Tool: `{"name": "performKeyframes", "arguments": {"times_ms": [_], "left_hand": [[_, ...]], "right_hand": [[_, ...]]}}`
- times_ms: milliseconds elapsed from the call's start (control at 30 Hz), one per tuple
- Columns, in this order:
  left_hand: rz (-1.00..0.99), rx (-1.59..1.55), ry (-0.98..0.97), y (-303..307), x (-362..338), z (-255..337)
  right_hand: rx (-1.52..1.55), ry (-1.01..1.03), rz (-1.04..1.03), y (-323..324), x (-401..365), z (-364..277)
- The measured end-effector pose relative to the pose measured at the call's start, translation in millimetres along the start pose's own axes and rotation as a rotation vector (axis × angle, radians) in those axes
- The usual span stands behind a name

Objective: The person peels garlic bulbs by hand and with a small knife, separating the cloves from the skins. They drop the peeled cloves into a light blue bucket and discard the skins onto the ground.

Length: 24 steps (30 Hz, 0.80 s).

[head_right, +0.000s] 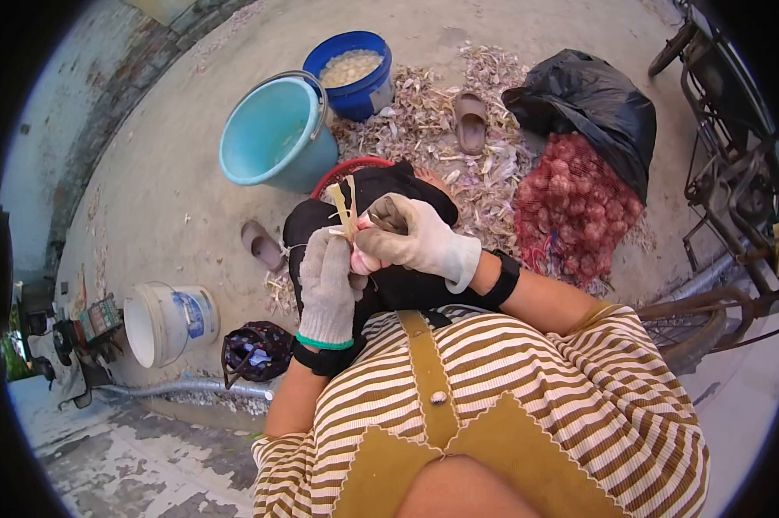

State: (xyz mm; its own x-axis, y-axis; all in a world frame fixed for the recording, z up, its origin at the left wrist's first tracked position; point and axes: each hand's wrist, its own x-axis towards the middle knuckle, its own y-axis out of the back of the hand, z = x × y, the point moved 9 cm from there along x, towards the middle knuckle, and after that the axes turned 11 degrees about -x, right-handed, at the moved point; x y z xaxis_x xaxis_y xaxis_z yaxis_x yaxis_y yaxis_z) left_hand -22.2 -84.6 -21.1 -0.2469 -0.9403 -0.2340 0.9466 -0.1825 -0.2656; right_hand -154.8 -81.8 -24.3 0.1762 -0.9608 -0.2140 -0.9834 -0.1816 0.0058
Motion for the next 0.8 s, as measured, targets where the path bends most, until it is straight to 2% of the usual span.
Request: {"name": "performKeyframes", "arguments": {"times_ms": [67, 200, 367, 400, 433, 467, 500, 567, 700, 767, 800], "left_hand": [[-0.025, 0.017, -0.073, -3.0, 1.9, 6.2], [-0.038, 0.080, -0.013, -8.3, 0.8, 17.6], [-0.042, -0.044, 0.121, -6.3, 2.6, 9.4], [-0.038, -0.046, 0.123, -4.7, 3.3, 4.8], [-0.009, -0.175, 0.098, -0.1, 4.5, -0.9], [0.019, -0.305, 0.077, 3.9, 4.5, -3.1], [0.016, -0.303, 0.070, 6.4, 6.5, -0.1], [-0.082, -0.338, 0.196, 4.0, 1.5, -5.6], [-0.064, -0.178, 0.199, 9.6, -0.7, -0.5], [-0.070, -0.250, 0.176, 14.0, -0.5, 1.0], [-0.091, -0.419, 0.145, 15.9, 1.0, 3.4]], "right_hand": [[0.061, -0.021, -0.024, -0.3, -2.0, -1.1], [0.124, -0.022, -0.046, -1.2, -4.6, 0.2], [0.153, 0.038, -0.042, -3.2, -3.7, -4.7], [0.167, 0.089, -0.025, -2.8, -3.5, -6.7], [0.167, 0.088, -0.030, -3.7, -3.0, -2.3], [0.145, 0.127, -0.074, -7.3, -3.6, -1.0], [0.121, 0.177, -0.114, -9.7, -1.7, -5.1], [0.161, 0.158, -0.104, -8.6, -1.2, -8.1], [0.087, 0.175, -0.050, 2.4, 5.4, 0.2], [0.099, 0.129, -0.072, -1.8, 3.1, 3.8], [0.093, 0.134, -0.019, 0.9, 4.4, 2.6]]}}
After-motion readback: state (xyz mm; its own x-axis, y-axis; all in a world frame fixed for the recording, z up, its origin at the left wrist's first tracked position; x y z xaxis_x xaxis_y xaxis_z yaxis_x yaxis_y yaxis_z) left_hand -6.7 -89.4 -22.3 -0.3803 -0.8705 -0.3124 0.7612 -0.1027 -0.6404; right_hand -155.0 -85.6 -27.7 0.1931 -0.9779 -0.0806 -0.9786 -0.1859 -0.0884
